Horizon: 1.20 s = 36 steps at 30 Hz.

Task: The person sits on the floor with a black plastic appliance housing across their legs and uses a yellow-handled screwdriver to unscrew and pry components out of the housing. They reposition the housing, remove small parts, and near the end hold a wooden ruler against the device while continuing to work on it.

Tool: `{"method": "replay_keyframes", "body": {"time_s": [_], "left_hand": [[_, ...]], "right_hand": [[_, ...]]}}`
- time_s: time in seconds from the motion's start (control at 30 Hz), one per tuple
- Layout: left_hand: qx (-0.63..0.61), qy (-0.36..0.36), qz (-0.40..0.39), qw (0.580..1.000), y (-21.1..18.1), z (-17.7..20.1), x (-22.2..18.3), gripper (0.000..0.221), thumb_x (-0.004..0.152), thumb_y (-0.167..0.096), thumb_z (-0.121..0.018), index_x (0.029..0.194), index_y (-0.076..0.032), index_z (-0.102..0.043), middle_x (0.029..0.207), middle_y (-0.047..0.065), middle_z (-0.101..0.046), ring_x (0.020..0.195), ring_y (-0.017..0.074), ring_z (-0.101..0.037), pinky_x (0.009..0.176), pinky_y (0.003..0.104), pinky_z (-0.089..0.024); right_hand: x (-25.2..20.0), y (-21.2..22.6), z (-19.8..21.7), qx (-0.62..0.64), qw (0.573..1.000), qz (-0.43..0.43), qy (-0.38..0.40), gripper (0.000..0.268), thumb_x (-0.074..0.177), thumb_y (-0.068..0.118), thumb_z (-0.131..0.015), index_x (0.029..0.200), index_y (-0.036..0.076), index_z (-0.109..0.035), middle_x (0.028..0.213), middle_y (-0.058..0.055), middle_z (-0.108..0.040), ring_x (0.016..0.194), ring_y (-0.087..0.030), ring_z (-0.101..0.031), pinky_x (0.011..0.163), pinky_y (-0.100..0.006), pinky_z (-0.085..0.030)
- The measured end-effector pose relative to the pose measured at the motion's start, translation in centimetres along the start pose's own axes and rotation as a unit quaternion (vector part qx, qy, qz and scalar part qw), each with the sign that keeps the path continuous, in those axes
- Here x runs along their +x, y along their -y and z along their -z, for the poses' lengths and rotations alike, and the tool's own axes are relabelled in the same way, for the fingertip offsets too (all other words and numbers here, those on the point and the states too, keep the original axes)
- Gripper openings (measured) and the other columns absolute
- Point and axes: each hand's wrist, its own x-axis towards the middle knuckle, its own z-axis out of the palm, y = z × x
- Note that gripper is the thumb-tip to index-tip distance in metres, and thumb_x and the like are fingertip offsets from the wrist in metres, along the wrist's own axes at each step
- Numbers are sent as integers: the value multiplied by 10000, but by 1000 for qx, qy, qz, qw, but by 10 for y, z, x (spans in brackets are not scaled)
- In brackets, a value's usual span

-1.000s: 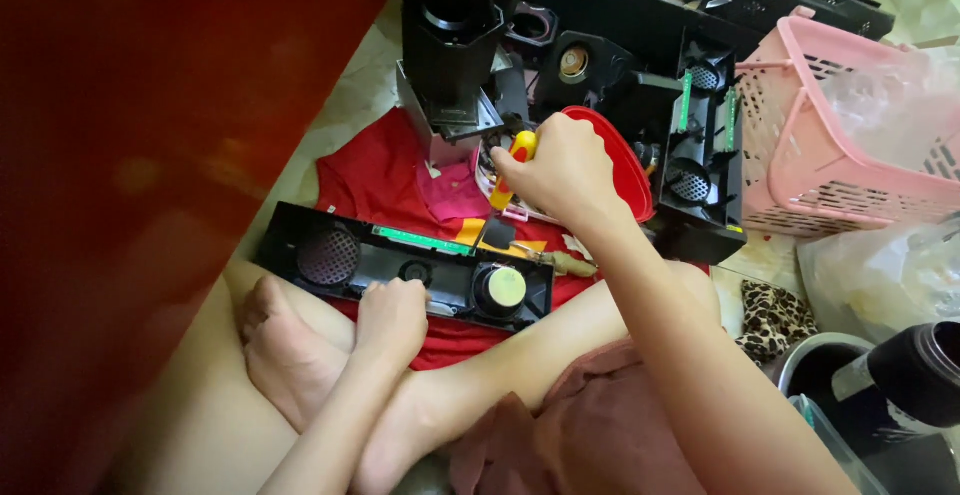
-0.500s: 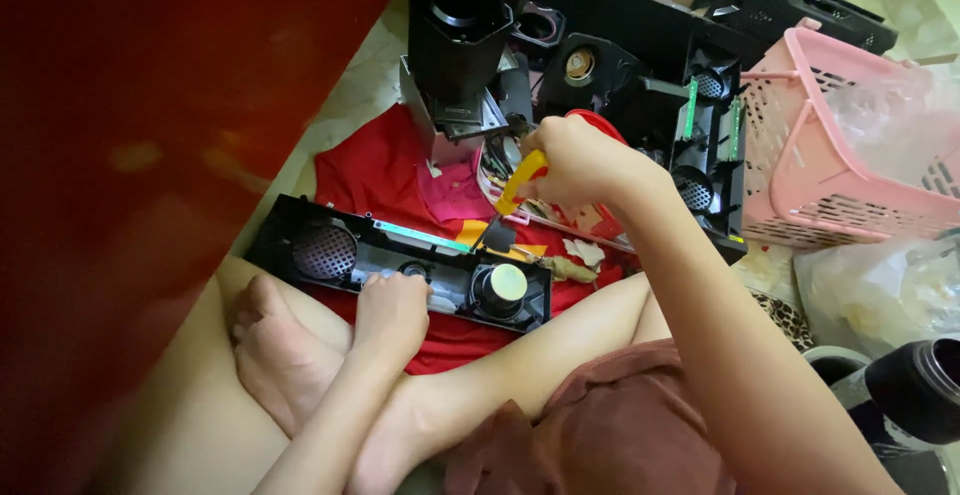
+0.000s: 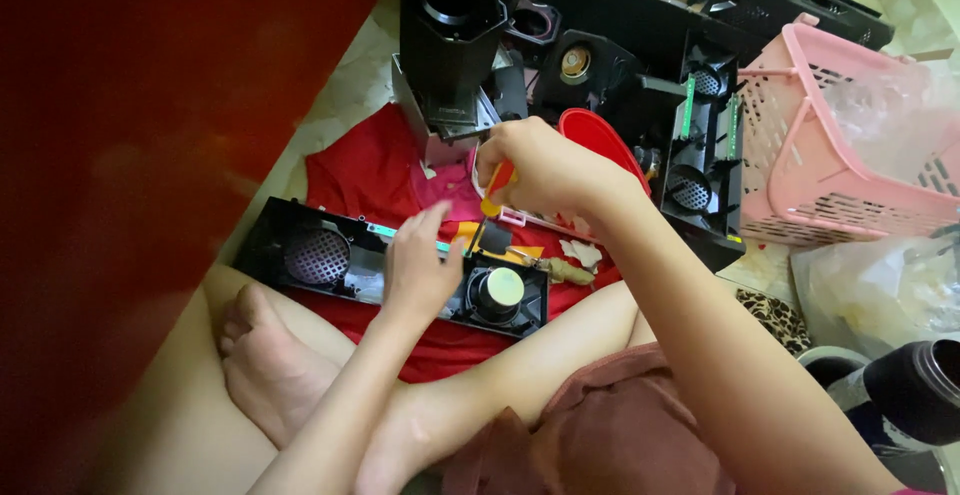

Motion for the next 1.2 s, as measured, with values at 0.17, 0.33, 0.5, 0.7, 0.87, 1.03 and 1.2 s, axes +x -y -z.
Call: {"method": "replay_keyframes", "body": {"time_s": [0.17, 0.33, 0.5, 0.7, 0.87, 1.03, 1.2], "left_hand": [[-175, 38, -13, 984, -27, -7, 32, 495, 711, 15, -657, 1171, 29, -474, 1026, 238, -592, 999, 446, -529, 860, 503, -419], [-146, 72, -24, 986, -9, -31, 41, 212, 746, -120, -672, 942, -123, -591, 806, 135, -648, 870, 394, -584, 725, 458, -480], [-192, 95, 12, 977, -22, -19, 41, 168, 756, -169, -658, 922, -152, -633, 796, 82, -672, 824, 312, -636, 751, 360, -488], [17, -16, -63, 998, -13, -38, 49, 262, 602, -288, -758, 787, -140, -647, 653, 68, -629, 705, 295, -610, 714, 385, -472], [21, -82, -81, 993, -27, -38, 38, 307, 590, -330, -776, 745, -134, -599, 654, 43, -617, 686, 249, -610, 718, 370, -450], [-169, 21, -61, 984, -22, -23, 33, 365, 736, -108, -667, 1089, -144, -581, 1026, 73, -631, 987, 302, -577, 831, 414, -454], [-137, 11, -66, 988, -12, -21, 40, 246, 704, -206, -693, 938, -195, -618, 810, 18, -654, 859, 270, -610, 771, 380, -468]], "right_hand": [[0, 8, 10, 38, 999, -7, 22, 246, 737, 62, -668, 981, 84, -650, 950, -124, -610, 928, -289, -577, 841, -393, -474], [9, -25, -3, 44, 996, 81, -12, 135, 748, 134, -672, 881, 108, -680, 903, -81, -618, 873, -254, -591, 781, -379, -506], [5, -32, -5, 72, 991, 108, -33, 179, 758, 74, -648, 934, 43, -645, 900, -149, -623, 890, -320, -597, 793, -407, -502], [1, -31, -6, -7, 995, 6, -98, 239, 800, 245, -668, 912, 35, -647, 841, -140, -638, 808, -283, -623, 705, -374, -527], [10, -43, -15, -58, 995, -32, -79, 241, 706, 265, -751, 875, 111, -678, 817, -87, -648, 795, -237, -623, 709, -345, -525], [-2, -27, -9, -50, 997, 20, -57, 237, 661, 160, -774, 876, 117, -685, 851, -88, -660, 848, -266, -619, 739, -378, -520], [-8, -16, -3, 17, 997, 8, -75, 177, 728, 188, -721, 875, 94, -691, 863, -114, -648, 841, -295, -611, 755, -371, -516]]}}
